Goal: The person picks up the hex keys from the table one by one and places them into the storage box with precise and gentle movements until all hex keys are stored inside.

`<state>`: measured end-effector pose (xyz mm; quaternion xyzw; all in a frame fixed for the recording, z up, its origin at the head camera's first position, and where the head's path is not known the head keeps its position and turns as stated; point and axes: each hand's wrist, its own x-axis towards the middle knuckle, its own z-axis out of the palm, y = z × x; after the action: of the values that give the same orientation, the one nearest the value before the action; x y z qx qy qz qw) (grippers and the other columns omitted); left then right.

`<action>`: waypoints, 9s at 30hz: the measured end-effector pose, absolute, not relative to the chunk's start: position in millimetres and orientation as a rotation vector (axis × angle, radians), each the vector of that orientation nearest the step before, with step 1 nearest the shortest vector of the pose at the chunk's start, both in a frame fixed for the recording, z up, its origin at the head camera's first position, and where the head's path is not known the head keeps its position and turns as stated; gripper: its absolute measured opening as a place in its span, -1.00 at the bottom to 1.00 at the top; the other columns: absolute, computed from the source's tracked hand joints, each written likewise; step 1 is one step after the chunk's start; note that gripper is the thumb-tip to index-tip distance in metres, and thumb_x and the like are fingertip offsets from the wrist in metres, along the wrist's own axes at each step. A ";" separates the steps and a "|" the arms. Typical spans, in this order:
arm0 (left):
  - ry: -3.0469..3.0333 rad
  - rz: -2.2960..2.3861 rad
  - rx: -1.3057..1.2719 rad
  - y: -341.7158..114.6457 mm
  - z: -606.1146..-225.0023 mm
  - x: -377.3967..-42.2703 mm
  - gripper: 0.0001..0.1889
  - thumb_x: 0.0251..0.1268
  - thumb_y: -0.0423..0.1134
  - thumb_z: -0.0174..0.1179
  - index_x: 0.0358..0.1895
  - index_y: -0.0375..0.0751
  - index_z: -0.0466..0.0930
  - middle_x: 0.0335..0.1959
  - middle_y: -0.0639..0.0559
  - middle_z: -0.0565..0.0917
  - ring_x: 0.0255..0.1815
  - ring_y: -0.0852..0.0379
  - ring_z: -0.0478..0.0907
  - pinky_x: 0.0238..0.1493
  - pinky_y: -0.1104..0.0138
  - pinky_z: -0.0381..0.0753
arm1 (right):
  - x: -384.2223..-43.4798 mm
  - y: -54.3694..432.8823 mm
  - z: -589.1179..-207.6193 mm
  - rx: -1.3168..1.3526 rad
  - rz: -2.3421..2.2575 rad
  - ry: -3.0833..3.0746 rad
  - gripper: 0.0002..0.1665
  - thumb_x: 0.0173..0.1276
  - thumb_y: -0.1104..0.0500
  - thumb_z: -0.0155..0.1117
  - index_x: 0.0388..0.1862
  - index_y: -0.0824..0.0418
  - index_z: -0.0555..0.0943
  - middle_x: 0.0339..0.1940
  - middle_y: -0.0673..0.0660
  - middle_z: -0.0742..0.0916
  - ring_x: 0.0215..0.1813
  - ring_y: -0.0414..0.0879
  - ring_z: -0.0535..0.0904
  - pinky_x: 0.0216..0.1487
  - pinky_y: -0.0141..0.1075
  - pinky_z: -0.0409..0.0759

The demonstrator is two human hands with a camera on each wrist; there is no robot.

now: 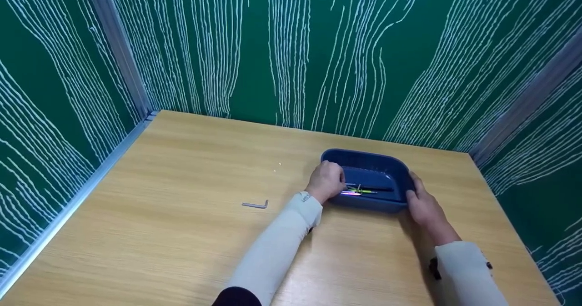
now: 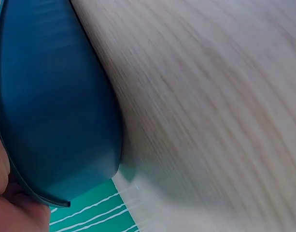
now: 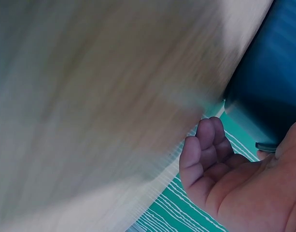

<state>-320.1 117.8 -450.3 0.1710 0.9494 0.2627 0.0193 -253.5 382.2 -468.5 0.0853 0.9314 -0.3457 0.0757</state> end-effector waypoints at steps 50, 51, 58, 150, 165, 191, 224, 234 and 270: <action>3.080 0.084 0.458 142.9 -450.0 -324.9 -0.78 0.39 -0.22 0.06 -0.09 0.10 0.70 -0.13 0.21 0.71 -0.05 0.23 0.57 0.07 0.36 0.54 | -254.9 381.1 -470.2 0.273 -1.020 2.798 -0.32 0.56 -0.10 -0.51 0.51 -0.25 -0.49 0.57 0.34 -0.19 0.52 0.43 -0.25 0.37 0.39 -0.15; 3.082 0.079 0.453 143.1 -450.2 -324.7 -0.77 0.39 -0.22 0.05 -0.09 0.11 0.70 -0.13 0.22 0.71 -0.05 0.24 0.57 0.07 0.37 0.54 | -254.8 380.9 -470.3 0.275 -1.020 2.799 -0.32 0.56 -0.10 -0.51 0.51 -0.25 -0.49 0.57 0.33 -0.19 0.53 0.43 -0.25 0.37 0.38 -0.15; 3.089 0.070 0.454 143.5 -450.1 -324.7 -0.79 0.38 -0.18 0.07 -0.08 0.10 0.69 -0.13 0.20 0.70 -0.07 0.23 0.57 0.05 0.36 0.56 | -255.8 381.0 -468.8 0.276 -1.019 2.801 -0.32 0.56 -0.11 -0.52 0.51 -0.26 -0.49 0.57 0.32 -0.19 0.53 0.42 -0.26 0.37 0.38 -0.17; 2.763 0.776 0.681 -104.0 -467.7 -284.9 -0.90 0.08 -0.12 0.34 -0.47 0.04 0.61 -0.53 0.20 0.58 -0.52 0.24 0.47 -0.32 0.32 0.47 | -255.6 382.6 -467.9 0.282 -1.026 2.792 -0.31 0.55 -0.15 -0.53 0.51 -0.24 -0.49 0.57 0.31 -0.21 0.53 0.41 -0.29 0.37 0.38 -0.21; 2.791 0.736 0.757 -109.4 -473.1 -287.9 -0.92 -0.05 -0.32 0.29 -0.48 -0.02 0.66 -0.54 0.22 0.59 -0.45 0.22 0.44 -0.30 0.30 0.45 | -255.4 383.4 -471.8 0.258 -0.947 2.862 -0.31 0.56 -0.10 -0.52 0.55 -0.13 -0.43 0.56 0.39 -0.08 0.51 0.45 -0.15 0.37 0.37 -0.11; 2.815 0.681 0.802 -108.1 -473.6 -287.0 -0.95 -0.07 -0.31 0.24 -0.53 -0.05 0.63 -0.60 0.23 0.50 -0.52 0.24 0.37 -0.39 0.34 0.39 | -255.7 382.9 -471.0 0.272 -0.967 2.842 -0.31 0.55 -0.11 -0.53 0.55 -0.16 -0.44 0.57 0.34 -0.13 0.52 0.43 -0.18 0.37 0.38 -0.12; 2.790 0.791 0.686 -85.2 -445.7 -288.0 -0.95 0.12 -0.17 0.30 -0.43 0.09 0.63 -0.41 0.19 0.61 -0.37 0.15 0.50 -0.28 0.31 0.47 | -255.4 385.1 -468.6 0.245 -0.945 2.859 -0.31 0.54 -0.09 -0.53 0.55 -0.13 -0.42 0.55 0.40 -0.07 0.50 0.48 -0.13 0.37 0.38 -0.10; 2.781 0.826 0.679 -74.5 -440.0 -291.2 -0.94 0.10 -0.15 0.33 -0.43 0.08 0.62 -0.42 0.15 0.60 -0.40 0.13 0.50 -0.33 0.31 0.49 | -254.2 384.5 -471.4 0.267 -1.018 2.796 -0.31 0.55 -0.14 -0.52 0.52 -0.22 -0.48 0.58 0.29 -0.20 0.53 0.42 -0.26 0.37 0.38 -0.17; 2.812 0.812 0.793 -50.1 -427.1 -298.6 -0.95 0.11 -0.14 0.31 -0.40 0.06 0.63 -0.37 0.18 0.61 -0.33 0.15 0.50 -0.22 0.31 0.51 | -255.5 381.5 -469.6 0.339 -1.083 2.730 -0.32 0.55 -0.14 -0.53 0.49 -0.30 -0.52 0.58 0.29 -0.22 0.54 0.40 -0.31 0.38 0.38 -0.21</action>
<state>-298.6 -50.1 -427.1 0.2612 0.9259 0.2674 0.0544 -255.5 381.5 -469.6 0.1140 0.9194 -0.3647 0.0927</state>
